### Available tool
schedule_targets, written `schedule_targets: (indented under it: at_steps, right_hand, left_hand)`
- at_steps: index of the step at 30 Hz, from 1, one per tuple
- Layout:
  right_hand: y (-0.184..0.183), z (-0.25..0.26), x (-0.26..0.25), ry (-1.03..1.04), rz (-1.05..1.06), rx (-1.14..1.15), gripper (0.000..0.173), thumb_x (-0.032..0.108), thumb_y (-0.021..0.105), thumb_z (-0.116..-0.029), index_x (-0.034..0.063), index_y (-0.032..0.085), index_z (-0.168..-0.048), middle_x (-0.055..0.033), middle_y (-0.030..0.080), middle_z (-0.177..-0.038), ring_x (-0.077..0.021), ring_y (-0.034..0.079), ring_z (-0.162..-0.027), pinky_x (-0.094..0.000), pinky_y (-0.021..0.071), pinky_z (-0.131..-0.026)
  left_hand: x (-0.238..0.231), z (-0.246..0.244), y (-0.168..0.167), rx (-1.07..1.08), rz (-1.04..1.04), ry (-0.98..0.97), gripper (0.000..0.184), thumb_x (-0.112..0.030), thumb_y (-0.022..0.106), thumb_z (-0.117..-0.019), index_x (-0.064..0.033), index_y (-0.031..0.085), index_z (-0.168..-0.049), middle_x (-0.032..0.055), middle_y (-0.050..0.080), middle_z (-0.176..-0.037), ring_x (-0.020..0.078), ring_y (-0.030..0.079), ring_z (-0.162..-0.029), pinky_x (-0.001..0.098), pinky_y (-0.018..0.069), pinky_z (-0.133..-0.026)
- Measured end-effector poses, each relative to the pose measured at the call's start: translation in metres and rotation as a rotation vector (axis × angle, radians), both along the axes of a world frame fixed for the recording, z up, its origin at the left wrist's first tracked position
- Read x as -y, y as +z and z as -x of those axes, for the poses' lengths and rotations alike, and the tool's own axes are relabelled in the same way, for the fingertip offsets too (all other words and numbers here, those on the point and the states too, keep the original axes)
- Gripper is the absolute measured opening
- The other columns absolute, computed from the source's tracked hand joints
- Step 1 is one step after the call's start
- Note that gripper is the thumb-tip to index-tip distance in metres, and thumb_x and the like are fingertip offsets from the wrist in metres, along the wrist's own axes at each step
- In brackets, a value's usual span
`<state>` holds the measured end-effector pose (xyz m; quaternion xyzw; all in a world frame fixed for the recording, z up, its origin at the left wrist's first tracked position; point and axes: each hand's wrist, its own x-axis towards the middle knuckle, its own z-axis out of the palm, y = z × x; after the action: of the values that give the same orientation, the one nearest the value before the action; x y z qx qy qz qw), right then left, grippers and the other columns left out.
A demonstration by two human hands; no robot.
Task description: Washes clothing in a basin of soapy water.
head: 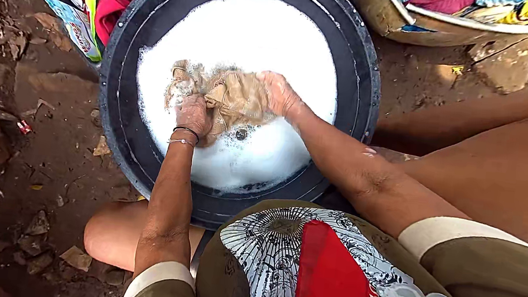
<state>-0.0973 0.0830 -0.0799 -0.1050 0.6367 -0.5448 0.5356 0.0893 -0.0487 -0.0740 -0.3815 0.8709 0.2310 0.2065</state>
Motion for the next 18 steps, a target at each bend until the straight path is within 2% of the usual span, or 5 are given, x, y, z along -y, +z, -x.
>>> schedule_targets:
  at_steps: [5,8,13,16,18]
  right_hand:
    - [-0.014,-0.013,-0.013,0.082,-0.219,0.075,0.041,0.031,0.036,-0.109,0.0047,0.054,-0.134,-0.0146,0.059,-0.123,-0.0219,0.059,-0.11,-0.0426,0.0505,-0.092]
    - [0.014,-0.018,0.002,-0.139,-0.046,0.131,0.023,0.02,0.039,-0.103,0.0074,0.058,-0.101,-0.0051,0.062,-0.086,-0.0144,0.062,-0.077,-0.0345,0.0542,-0.069]
    - [0.116,0.007,0.023,-0.366,0.593,0.316,0.032,0.012,0.031,-0.0982,0.0123,0.054,-0.077,-0.003,0.062,-0.068,-0.0126,0.064,-0.066,-0.032,0.0556,-0.062]
    - [0.123,0.034,0.023,-0.479,0.706,0.288,0.034,0.013,0.029,-0.1026,0.0096,0.054,-0.079,-0.0054,0.061,-0.069,-0.0153,0.064,-0.068,-0.0348,0.0568,-0.064]
    - [0.098,0.04,0.016,-0.531,0.592,0.204,0.028,0.013,0.033,-0.1022,0.0114,0.053,-0.082,-0.0039,0.061,-0.073,-0.015,0.063,-0.072,-0.0358,0.0562,-0.067]
  left_hand:
    - [-0.001,0.013,0.015,-0.128,-0.051,0.011,0.078,-0.018,0.08,-0.0837,-0.0021,0.044,-0.151,0.0278,0.043,-0.154,0.0467,0.037,-0.146,0.0701,0.0278,-0.115]
    - [0.0,0.028,0.02,-0.129,-0.106,-0.066,0.087,-0.017,0.084,-0.0797,-0.0052,0.041,-0.155,0.0247,0.045,-0.155,0.0446,0.037,-0.146,0.0703,0.0268,-0.116]
    - [0.011,0.014,-0.002,-0.01,-0.109,-0.064,0.043,-0.024,0.073,-0.0915,-0.0031,0.066,-0.129,0.0253,0.061,-0.136,0.0467,0.053,-0.132,0.075,0.037,-0.105]
    - [0.023,-0.006,0.002,-0.149,-0.165,0.183,0.034,-0.019,0.065,-0.0991,0.0041,0.068,-0.123,0.0303,0.064,-0.128,0.0476,0.058,-0.126,0.0697,0.0405,-0.107]
    - [0.025,-0.012,0.017,-0.457,-0.228,0.425,0.034,-0.008,0.066,-0.0955,0.0089,0.064,-0.125,0.0268,0.065,-0.127,0.0355,0.062,-0.122,0.0539,0.0455,-0.108]
